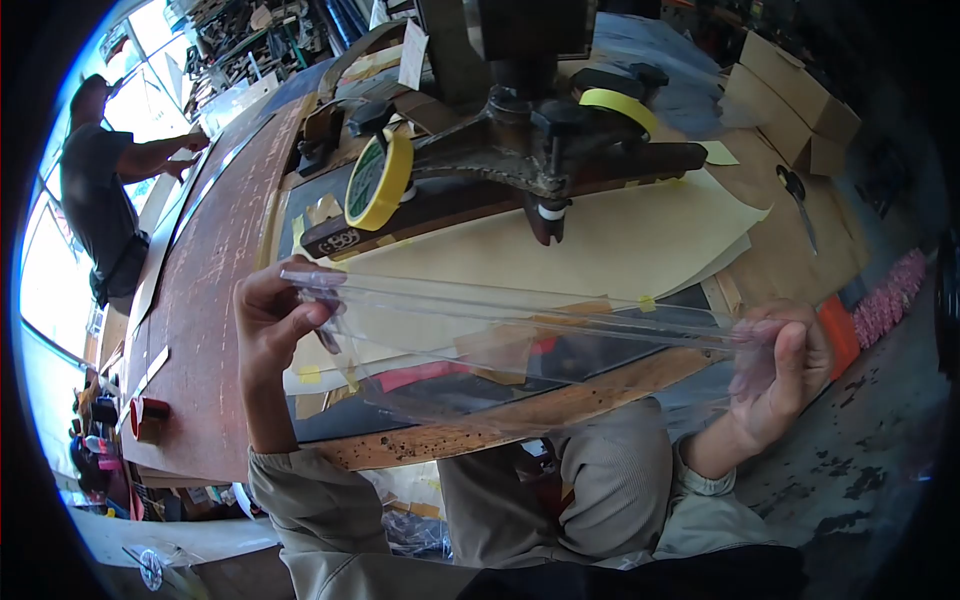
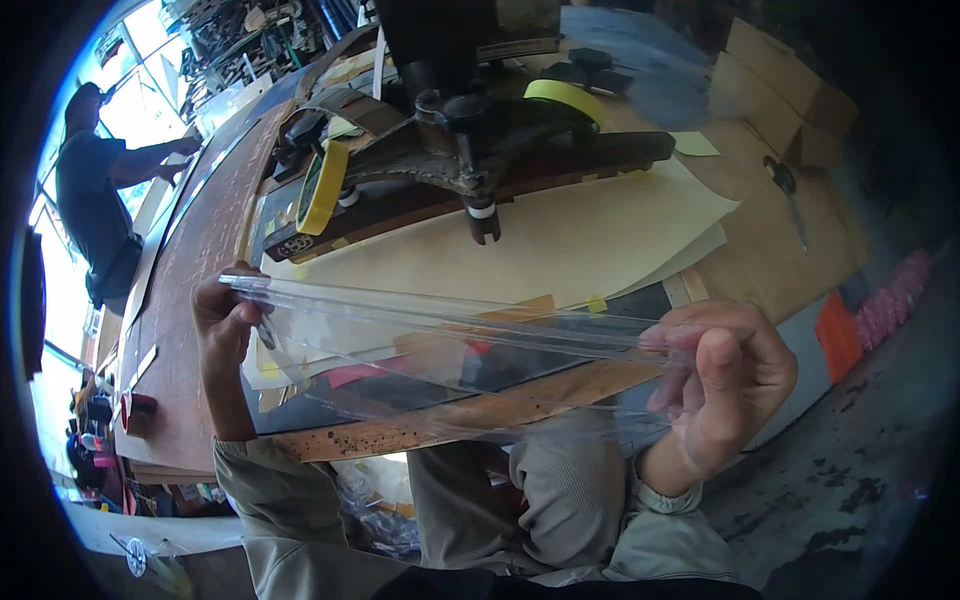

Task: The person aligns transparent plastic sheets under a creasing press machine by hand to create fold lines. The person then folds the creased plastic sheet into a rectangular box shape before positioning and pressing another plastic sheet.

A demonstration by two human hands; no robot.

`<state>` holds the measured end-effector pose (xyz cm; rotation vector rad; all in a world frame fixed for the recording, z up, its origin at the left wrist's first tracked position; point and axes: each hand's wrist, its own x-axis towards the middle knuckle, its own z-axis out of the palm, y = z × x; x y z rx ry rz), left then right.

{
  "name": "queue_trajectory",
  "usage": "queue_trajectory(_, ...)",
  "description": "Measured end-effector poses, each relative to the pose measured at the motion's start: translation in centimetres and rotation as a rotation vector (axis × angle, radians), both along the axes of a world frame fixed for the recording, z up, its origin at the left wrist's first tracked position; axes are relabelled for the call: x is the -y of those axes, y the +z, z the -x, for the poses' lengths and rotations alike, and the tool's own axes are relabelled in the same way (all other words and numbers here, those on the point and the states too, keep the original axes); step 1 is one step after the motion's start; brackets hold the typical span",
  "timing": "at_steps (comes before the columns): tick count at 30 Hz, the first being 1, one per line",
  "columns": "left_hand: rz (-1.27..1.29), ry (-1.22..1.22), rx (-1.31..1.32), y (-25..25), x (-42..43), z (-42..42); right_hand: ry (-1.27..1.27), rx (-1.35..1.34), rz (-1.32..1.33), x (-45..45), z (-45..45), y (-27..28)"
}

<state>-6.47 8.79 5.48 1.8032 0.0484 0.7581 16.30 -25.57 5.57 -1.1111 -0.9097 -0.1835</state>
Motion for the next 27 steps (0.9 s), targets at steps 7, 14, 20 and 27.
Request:
queue_trajectory(7, 0.033, 0.029, -0.064, -0.1, 0.2, 0.2, 0.035, -0.051, -0.04, 0.1, 0.0, 0.0)
queue_trajectory(14, 0.142, -0.064, -0.16, 1.1, 2.0, 0.2, 0.17, -0.339, -0.087, 0.2, -1.4, -0.8)
queue_trajectory(20, 0.184, -0.342, -0.179, 2.5, 4.0, -0.1, 0.406, -0.607, -0.164, 1.4, -5.5, -3.3)
queue_trajectory(27, 0.118, -0.384, -0.174, 2.5, 3.6, -0.4, 0.47, -0.668, -0.143, 0.9, -6.7, -4.0)
